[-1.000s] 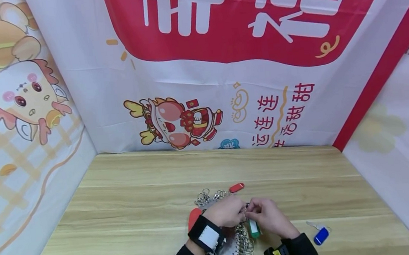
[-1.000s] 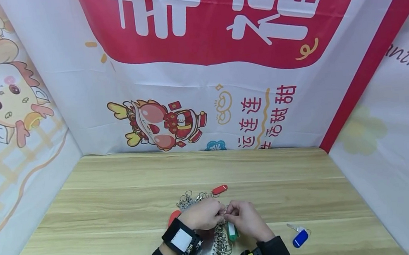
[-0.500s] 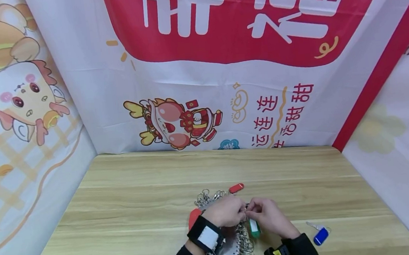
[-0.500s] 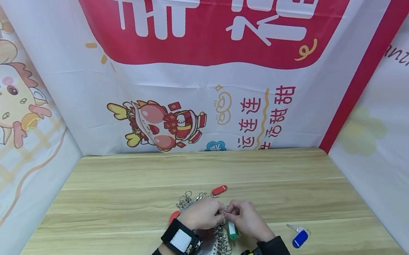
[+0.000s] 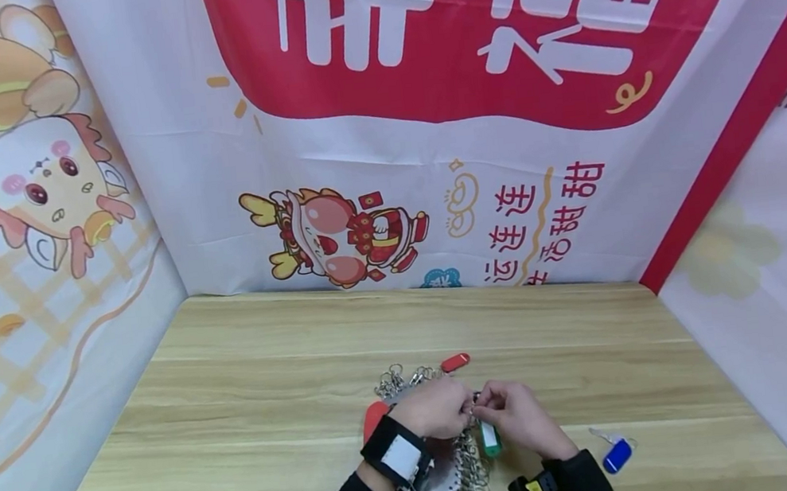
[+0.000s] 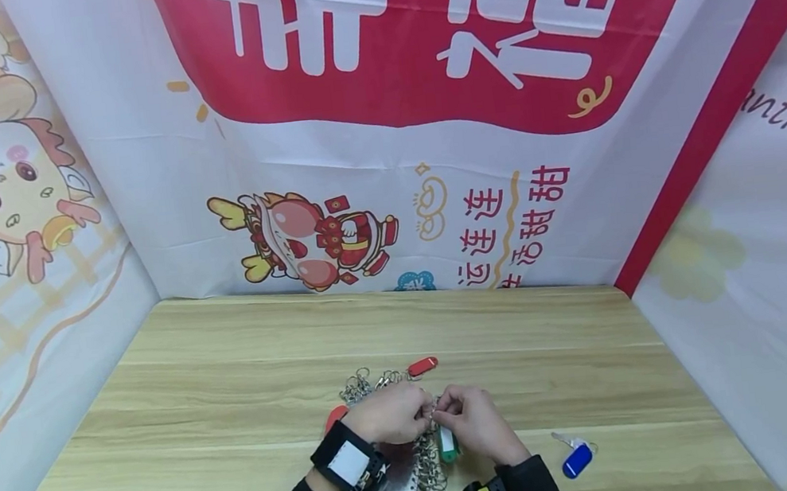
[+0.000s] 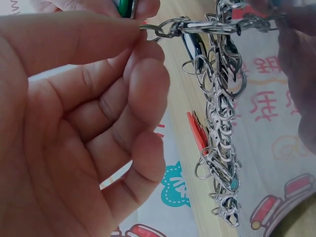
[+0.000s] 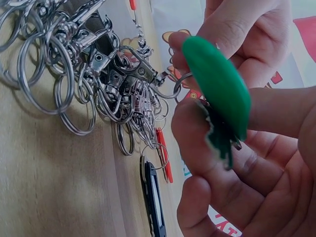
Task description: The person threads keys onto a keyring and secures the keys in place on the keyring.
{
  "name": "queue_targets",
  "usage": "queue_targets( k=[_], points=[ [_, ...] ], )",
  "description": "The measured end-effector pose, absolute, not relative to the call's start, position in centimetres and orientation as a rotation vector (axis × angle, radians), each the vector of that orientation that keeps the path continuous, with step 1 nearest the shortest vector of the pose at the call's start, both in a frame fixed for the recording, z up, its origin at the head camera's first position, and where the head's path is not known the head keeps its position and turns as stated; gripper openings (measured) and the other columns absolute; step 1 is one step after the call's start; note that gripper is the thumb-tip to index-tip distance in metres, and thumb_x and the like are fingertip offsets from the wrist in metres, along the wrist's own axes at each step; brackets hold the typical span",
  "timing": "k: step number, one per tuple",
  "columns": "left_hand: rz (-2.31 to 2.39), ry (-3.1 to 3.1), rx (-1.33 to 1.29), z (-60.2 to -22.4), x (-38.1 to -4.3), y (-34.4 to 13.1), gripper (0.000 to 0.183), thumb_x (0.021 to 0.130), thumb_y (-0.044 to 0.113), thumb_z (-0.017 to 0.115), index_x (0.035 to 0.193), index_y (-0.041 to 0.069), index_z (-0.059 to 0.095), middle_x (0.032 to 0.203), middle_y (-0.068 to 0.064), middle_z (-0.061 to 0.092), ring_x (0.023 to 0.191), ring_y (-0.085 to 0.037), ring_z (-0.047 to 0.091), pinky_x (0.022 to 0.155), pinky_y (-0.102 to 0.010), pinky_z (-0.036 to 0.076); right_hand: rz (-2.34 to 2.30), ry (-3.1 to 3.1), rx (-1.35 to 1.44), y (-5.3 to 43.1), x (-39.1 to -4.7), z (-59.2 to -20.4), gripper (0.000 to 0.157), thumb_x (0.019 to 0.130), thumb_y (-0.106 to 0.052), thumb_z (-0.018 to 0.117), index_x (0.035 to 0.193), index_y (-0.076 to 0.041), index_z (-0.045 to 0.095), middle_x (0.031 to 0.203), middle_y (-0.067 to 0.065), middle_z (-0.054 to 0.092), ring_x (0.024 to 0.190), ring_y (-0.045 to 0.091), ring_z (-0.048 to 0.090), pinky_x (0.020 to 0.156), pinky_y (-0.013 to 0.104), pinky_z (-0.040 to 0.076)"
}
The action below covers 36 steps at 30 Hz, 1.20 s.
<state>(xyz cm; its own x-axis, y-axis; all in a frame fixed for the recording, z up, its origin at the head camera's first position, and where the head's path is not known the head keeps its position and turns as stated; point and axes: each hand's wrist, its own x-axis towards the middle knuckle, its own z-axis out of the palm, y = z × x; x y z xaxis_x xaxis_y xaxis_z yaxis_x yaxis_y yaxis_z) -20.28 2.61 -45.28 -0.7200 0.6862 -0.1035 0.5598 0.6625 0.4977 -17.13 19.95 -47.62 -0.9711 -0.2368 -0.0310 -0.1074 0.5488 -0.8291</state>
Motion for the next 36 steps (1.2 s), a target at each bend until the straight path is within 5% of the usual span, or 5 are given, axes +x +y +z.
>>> queue_targets(
  k=[36],
  points=[
    [0.613,2.611,0.992,-45.27,-20.16,2.66,0.026,0.089,0.018,0.064,0.065,0.016,0.051,0.056,0.006,0.039,0.047,-0.008,0.042,0.045,-0.022,0.033,-1.378,2.656,-0.301,19.79,-17.04,-47.58,0.008,0.086,-0.010,0.067,0.080,-0.007,0.062,0.076,0.003,0.063,0.060,0.013,0.054,0.052,0.023,0.041]
  ],
)
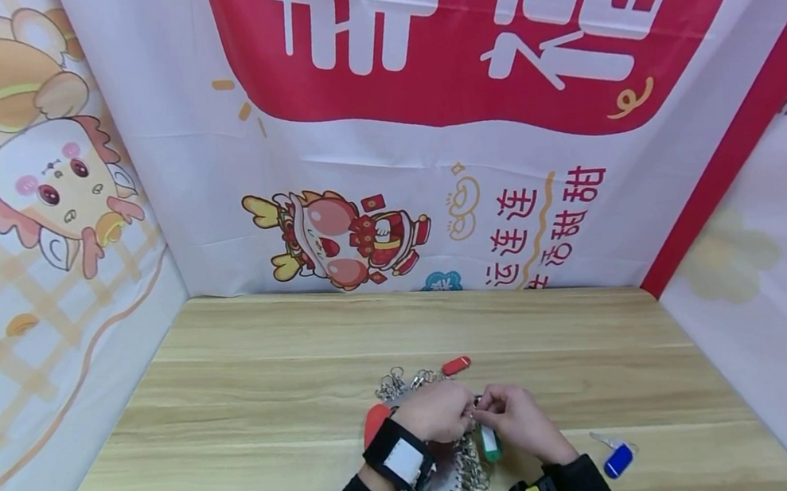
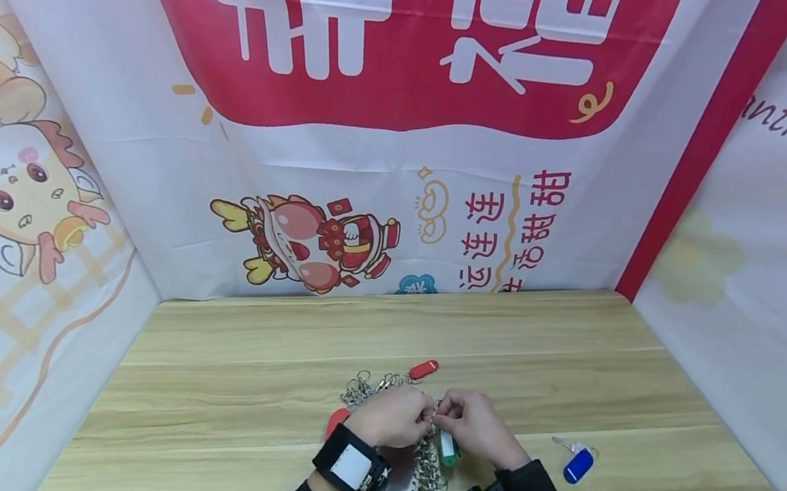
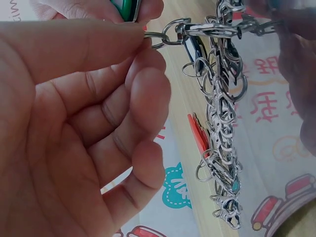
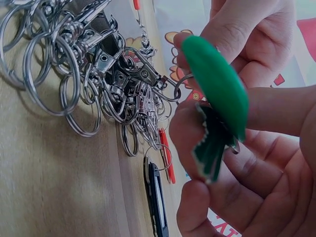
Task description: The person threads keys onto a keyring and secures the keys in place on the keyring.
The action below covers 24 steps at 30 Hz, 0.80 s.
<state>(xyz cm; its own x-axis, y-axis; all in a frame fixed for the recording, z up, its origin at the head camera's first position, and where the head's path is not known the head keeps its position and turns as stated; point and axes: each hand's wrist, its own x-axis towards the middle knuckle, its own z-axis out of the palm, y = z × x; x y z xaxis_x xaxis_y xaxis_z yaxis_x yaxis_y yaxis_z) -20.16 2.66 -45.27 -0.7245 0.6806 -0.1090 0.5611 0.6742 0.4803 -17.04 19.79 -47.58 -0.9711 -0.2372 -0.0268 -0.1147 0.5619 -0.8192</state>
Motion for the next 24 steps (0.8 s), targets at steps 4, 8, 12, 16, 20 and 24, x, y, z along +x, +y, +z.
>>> queue_targets(
  k=[4,8,12,16,20,24],
  points=[
    [0.594,2.615,1.012,-45.37,-20.20,2.76,0.027,0.089,0.017,0.063,0.065,0.017,0.051,0.056,0.007,0.040,0.048,-0.007,0.042,0.046,-0.022,0.034,-1.380,2.650,-0.291,19.79,-17.06,-47.60,0.008,0.086,-0.010,0.067,0.080,-0.007,0.062,0.076,0.003,0.063,0.061,0.013,0.054,0.052,0.023,0.041],
    [0.583,2.616,1.010,-45.49,-20.19,2.87,0.029,0.089,0.016,0.062,0.063,0.017,0.048,0.056,0.007,0.039,0.047,-0.007,0.041,0.045,-0.021,0.034,-1.384,2.632,-0.295,19.80,-17.08,-47.60,0.008,0.085,-0.009,0.067,0.080,-0.006,0.062,0.073,0.004,0.063,0.059,0.014,0.054,0.050,0.023,0.041],
    [0.571,2.628,1.010,-45.50,-20.14,2.92,0.032,0.087,0.014,0.062,0.060,0.016,0.046,0.054,0.007,0.037,0.046,-0.008,0.039,0.045,-0.022,0.032,-1.384,2.618,-0.317,19.81,-17.07,-47.63,0.008,0.085,-0.008,0.067,0.080,-0.006,0.061,0.072,0.004,0.063,0.059,0.014,0.054,0.049,0.023,0.041],
    [0.576,2.630,1.012,-45.44,-20.15,2.94,0.032,0.087,0.013,0.062,0.060,0.016,0.045,0.054,0.007,0.037,0.046,-0.008,0.039,0.045,-0.021,0.032,-1.382,2.622,-0.322,19.85,-17.10,-47.68,0.008,0.085,-0.008,0.067,0.080,-0.006,0.061,0.072,0.005,0.062,0.058,0.013,0.054,0.049,0.022,0.040],
    [0.587,2.633,1.005,-45.37,-20.18,2.93,0.031,0.086,0.013,0.062,0.060,0.016,0.046,0.054,0.007,0.037,0.046,-0.007,0.039,0.045,-0.021,0.033,-1.389,2.627,-0.310,19.89,-17.10,-47.69,0.008,0.085,-0.008,0.067,0.080,-0.006,0.061,0.072,0.006,0.063,0.057,0.013,0.053,0.049,0.022,0.039],
    [0.589,2.625,0.999,-45.46,-20.17,2.91,0.030,0.086,0.014,0.063,0.060,0.017,0.048,0.054,0.007,0.038,0.045,-0.007,0.040,0.045,-0.022,0.033,-1.391,2.629,-0.292,19.85,-17.08,-47.60,0.008,0.085,-0.009,0.067,0.080,-0.006,0.062,0.072,0.004,0.062,0.057,0.012,0.051,0.050,0.022,0.039]
  ],
)
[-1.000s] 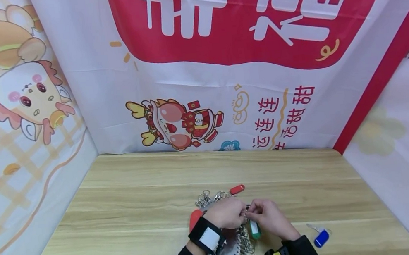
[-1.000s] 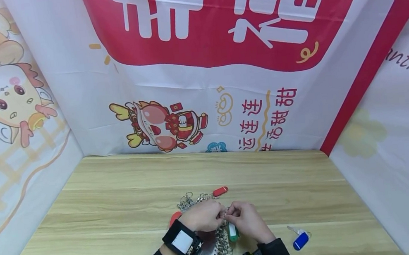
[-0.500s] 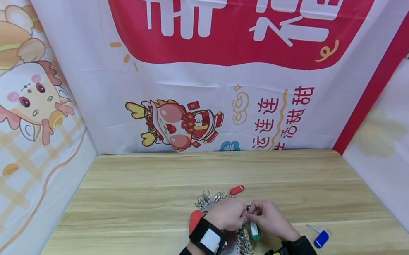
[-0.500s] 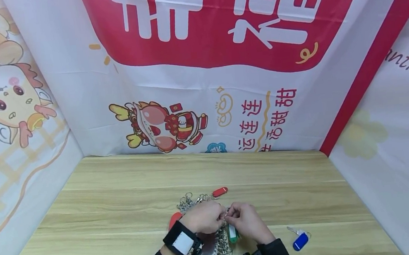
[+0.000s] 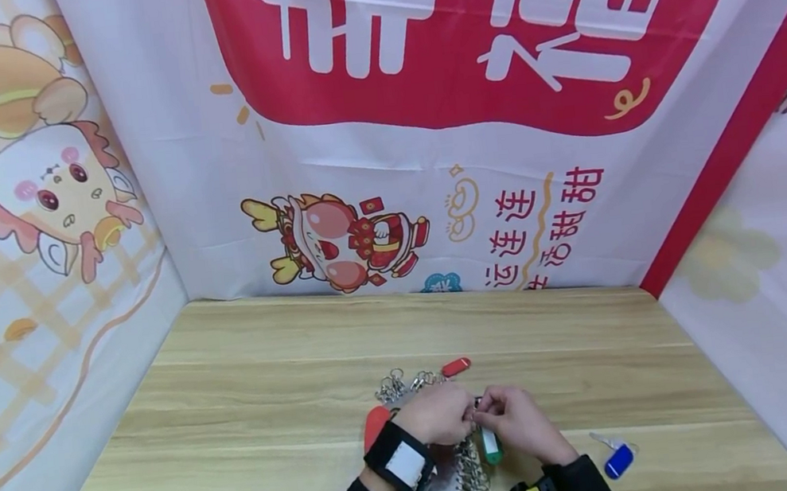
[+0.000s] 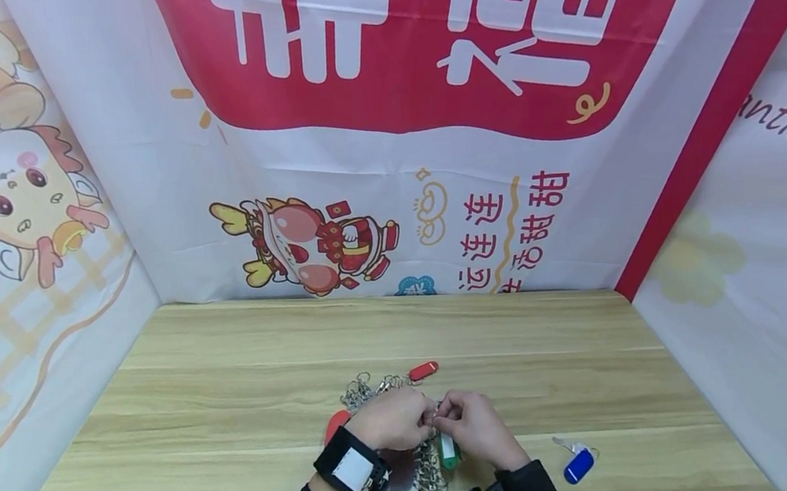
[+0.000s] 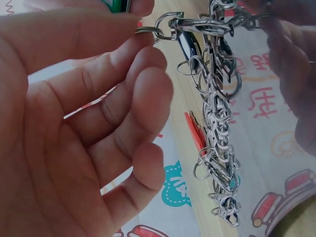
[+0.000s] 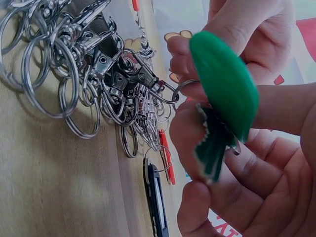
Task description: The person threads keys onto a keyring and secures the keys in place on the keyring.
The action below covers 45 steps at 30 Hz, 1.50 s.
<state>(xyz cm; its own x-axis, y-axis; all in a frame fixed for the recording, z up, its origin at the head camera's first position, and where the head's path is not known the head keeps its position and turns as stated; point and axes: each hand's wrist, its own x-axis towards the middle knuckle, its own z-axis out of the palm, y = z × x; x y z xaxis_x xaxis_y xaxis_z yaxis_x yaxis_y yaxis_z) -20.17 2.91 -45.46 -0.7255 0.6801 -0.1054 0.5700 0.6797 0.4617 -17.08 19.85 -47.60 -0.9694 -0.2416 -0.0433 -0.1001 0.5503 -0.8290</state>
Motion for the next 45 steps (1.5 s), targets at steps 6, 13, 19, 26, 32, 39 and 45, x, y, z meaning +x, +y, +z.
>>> queue_targets(
  k=[6,13,19,26,32,39,45],
  points=[
    [0.607,2.614,0.991,-45.5,-20.2,2.9,0.030,0.087,0.016,0.063,0.061,0.016,0.048,0.054,0.007,0.039,0.046,-0.008,0.040,0.045,-0.022,0.034,-1.401,2.628,-0.265,19.7,-17.1,-47.5,0.009,0.085,-0.011,0.067,0.081,-0.006,0.062,0.074,0.002,0.061,0.060,0.013,0.052,0.052,0.023,0.040],
    [0.593,2.629,1.013,-45.3,-20.3,2.8,0.029,0.088,0.014,0.062,0.062,0.016,0.048,0.055,0.007,0.038,0.047,-0.007,0.040,0.046,-0.021,0.034,-1.396,2.641,-0.268,19.7,-17.2,-47.5,0.008,0.085,-0.012,0.068,0.081,-0.007,0.062,0.072,0.002,0.061,0.058,0.012,0.051,0.051,0.023,0.039],
    [0.587,2.642,1.033,-45.2,-20.3,2.7,0.029,0.088,0.013,0.061,0.062,0.016,0.047,0.055,0.007,0.038,0.047,-0.007,0.040,0.046,-0.021,0.033,-1.383,2.651,-0.286,19.6,-17.3,-47.4,0.009,0.085,-0.011,0.068,0.081,-0.007,0.062,0.070,0.001,0.061,0.055,0.011,0.050,0.048,0.022,0.037],
    [0.604,2.647,1.016,-45.5,-20.3,2.7,0.029,0.086,0.012,0.062,0.061,0.016,0.047,0.054,0.007,0.037,0.047,-0.007,0.040,0.046,-0.021,0.033,-1.345,2.663,-0.264,19.6,-17.4,-47.6,0.008,0.086,-0.011,0.067,0.080,-0.009,0.062,0.075,-0.001,0.061,0.060,0.013,0.052,0.051,0.023,0.040],
    [0.627,2.642,0.984,-45.6,-20.3,2.7,0.028,0.086,0.014,0.063,0.063,0.017,0.048,0.054,0.007,0.037,0.045,-0.007,0.041,0.044,-0.022,0.033,-1.356,2.663,-0.212,19.6,-17.3,-47.8,0.009,0.086,-0.011,0.066,0.079,-0.009,0.061,0.075,0.000,0.062,0.060,0.013,0.052,0.049,0.022,0.039],
    [0.622,2.665,0.980,-45.8,-20.3,2.6,0.031,0.082,0.011,0.064,0.059,0.017,0.043,0.050,0.008,0.033,0.042,-0.007,0.037,0.043,-0.021,0.030,-1.364,2.688,-0.216,19.2,-17.3,-48.2,0.010,0.084,-0.011,0.067,0.078,-0.009,0.060,0.071,-0.001,0.059,0.057,0.011,0.050,0.049,0.022,0.038],
    [0.617,2.652,0.975,-45.9,-20.3,2.5,0.032,0.081,0.010,0.064,0.058,0.016,0.043,0.048,0.008,0.032,0.040,-0.007,0.034,0.042,-0.021,0.029,-1.375,2.669,-0.223,18.8,-17.2,-48.5,0.009,0.085,-0.010,0.066,0.079,-0.008,0.060,0.074,-0.001,0.060,0.059,0.012,0.049,0.050,0.022,0.038]
  ],
)
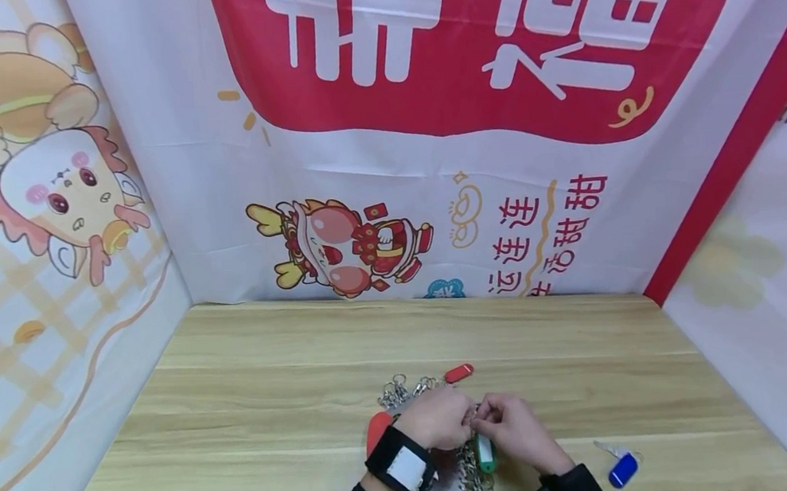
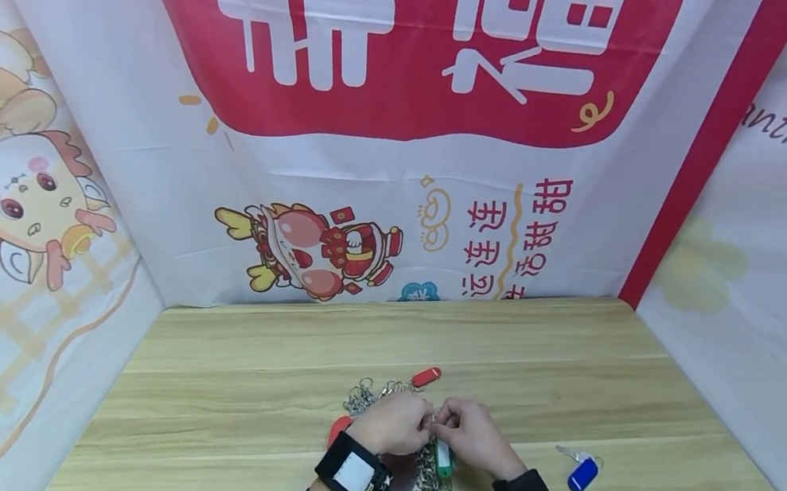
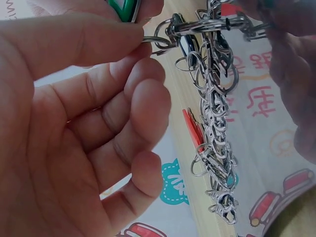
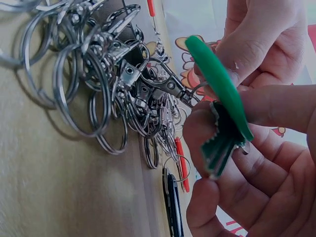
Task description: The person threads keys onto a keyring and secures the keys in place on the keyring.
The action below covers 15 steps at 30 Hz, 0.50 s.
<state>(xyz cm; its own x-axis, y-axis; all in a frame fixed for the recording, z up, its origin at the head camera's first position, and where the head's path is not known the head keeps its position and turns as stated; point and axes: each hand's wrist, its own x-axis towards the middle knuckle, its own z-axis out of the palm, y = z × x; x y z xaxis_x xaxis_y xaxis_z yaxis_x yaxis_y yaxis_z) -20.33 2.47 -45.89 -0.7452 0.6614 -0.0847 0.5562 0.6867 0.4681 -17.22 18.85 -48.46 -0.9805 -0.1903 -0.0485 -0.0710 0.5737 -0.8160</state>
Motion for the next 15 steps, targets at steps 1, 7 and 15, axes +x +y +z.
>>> queue_targets(
  k=[1,7,15],
  points=[
    [0.610,2.651,0.979,-45.91,-20.33,2.47,0.032,0.081,0.010,0.064,0.058,0.016,0.043,0.047,0.008,0.032,0.040,-0.007,0.034,0.042,-0.021,0.029,-1.372,2.664,-0.220,18.83,-17.20,-48.47,0.008,0.085,-0.010,0.066,0.079,-0.008,0.060,0.074,-0.001,0.060,0.059,0.012,0.050,0.050,0.022,0.038],
    [0.591,2.651,0.977,-45.73,-20.21,2.40,0.033,0.083,0.012,0.063,0.058,0.016,0.042,0.048,0.008,0.032,0.041,-0.008,0.035,0.043,-0.022,0.030,-1.380,2.637,-0.217,18.83,-17.21,-48.49,0.007,0.085,-0.009,0.065,0.081,-0.007,0.060,0.073,-0.001,0.059,0.061,0.013,0.051,0.051,0.022,0.039],
    [0.616,2.643,0.967,-45.71,-20.25,2.43,0.031,0.086,0.016,0.062,0.061,0.017,0.045,0.051,0.007,0.036,0.043,-0.008,0.038,0.043,-0.022,0.031,-1.422,2.606,-0.230,19.16,-17.26,-48.37,0.007,0.086,-0.007,0.064,0.081,-0.005,0.059,0.073,0.001,0.059,0.060,0.013,0.050,0.051,0.022,0.037]
  ],
)
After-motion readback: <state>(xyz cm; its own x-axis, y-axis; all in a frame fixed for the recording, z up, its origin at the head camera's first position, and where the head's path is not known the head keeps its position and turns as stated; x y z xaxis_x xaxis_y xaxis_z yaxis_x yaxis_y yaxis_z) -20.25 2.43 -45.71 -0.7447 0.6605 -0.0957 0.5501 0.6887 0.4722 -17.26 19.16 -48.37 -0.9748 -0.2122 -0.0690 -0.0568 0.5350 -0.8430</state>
